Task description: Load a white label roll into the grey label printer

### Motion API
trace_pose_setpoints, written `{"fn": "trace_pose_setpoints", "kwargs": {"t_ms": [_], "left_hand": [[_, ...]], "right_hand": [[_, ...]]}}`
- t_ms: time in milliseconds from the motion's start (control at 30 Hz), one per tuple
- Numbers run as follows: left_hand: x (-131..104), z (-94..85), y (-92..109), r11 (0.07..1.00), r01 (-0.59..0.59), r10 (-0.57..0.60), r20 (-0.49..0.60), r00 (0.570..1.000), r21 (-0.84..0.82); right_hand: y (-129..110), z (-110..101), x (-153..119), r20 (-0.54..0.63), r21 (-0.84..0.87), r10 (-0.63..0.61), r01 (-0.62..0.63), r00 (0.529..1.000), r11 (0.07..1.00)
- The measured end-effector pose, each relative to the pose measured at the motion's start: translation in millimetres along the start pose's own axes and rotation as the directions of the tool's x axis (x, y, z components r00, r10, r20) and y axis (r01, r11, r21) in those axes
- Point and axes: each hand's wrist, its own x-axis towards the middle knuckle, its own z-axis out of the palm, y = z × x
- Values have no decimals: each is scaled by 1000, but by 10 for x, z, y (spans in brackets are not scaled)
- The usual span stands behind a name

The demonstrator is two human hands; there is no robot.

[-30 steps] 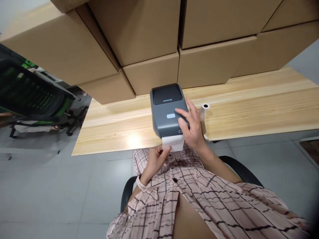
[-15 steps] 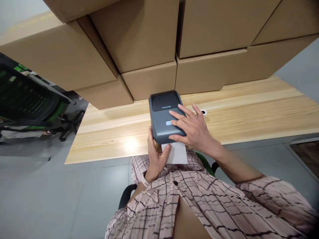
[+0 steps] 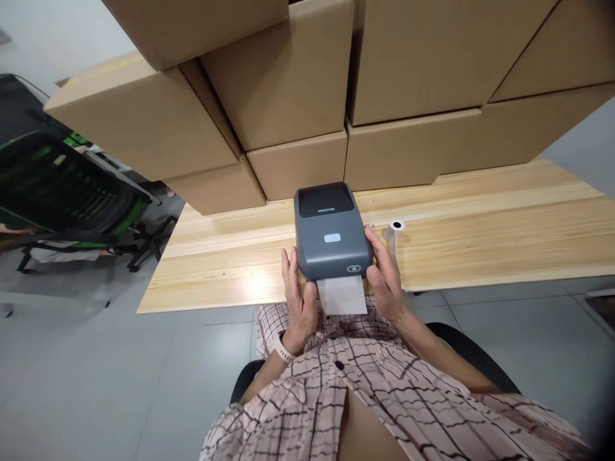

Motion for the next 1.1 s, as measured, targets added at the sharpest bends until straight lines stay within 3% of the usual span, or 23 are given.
{"fn": "trace_pose_setpoints", "kwargs": {"t_ms": [133,300,400,500,667,800,900,1033,1100], "left_hand": [[317,-53,81,994,-108,107,-57,993,-19],[896,-89,41,969,-158,145,-82,986,-192],[1075,-33,-150,985,5,-3,9,1000,-170],[1109,26,-340,955,241,-226,99,969,-174],[1101,29,-402,944,255,-218,184,958,-208],[1118,52,-403,919,284,-244,170,955,-274],[1110,89,-422,915,295,-262,151,953,-275],[1087,85,-414,915,307,-273,159,949,-262],[1109,47,-375,927,314,-286,157,945,-205]], "right_hand": [[-171,-109,262,36,-114,-69,72,997,991],[-360,-176,1076,65,-215,-249,258,966,942],[-354,-143,1693,69,-202,-261,270,963,941],[-273,-68,2232,51,-170,-243,248,969,954],[-155,63,2781,32,-172,-202,205,979,964],[-152,118,2974,45,-217,-111,118,993,969],[-217,91,2936,64,-258,-106,119,992,959],[-400,-13,2484,-35,-322,-364,334,931,886],[-472,-51,2180,25,-337,-396,380,918,861]]}}
